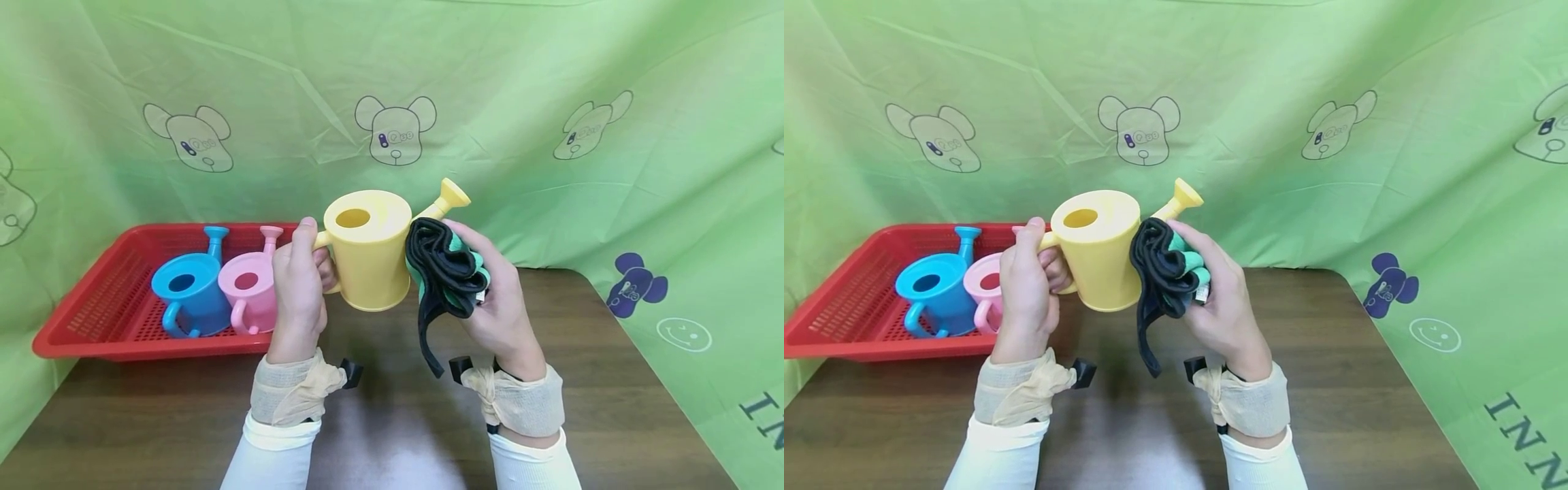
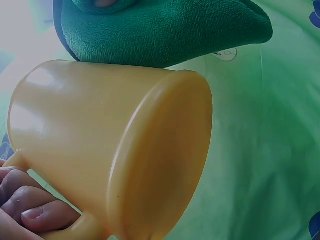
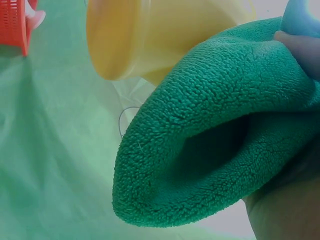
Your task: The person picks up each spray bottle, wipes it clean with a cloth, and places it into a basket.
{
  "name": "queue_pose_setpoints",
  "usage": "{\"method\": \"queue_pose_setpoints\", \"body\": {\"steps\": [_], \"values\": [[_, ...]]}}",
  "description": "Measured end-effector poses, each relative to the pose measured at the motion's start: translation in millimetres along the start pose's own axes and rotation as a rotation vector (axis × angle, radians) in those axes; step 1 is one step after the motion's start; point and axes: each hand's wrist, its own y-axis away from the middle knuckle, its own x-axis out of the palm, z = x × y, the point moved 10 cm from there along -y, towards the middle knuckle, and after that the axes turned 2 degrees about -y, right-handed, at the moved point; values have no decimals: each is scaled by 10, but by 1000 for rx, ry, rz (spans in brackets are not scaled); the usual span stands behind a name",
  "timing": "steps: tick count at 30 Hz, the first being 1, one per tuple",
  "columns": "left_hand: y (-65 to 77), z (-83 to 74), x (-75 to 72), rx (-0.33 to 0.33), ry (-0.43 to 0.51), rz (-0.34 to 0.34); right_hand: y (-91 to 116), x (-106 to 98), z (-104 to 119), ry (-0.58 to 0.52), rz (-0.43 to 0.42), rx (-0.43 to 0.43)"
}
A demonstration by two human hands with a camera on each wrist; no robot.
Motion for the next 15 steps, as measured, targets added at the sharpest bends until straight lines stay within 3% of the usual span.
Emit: {"method": "queue_pose_setpoints", "body": {"steps": [15], "values": [[14,-23,-6,19,46,-11,2,46,-27,10,35,34]]}}
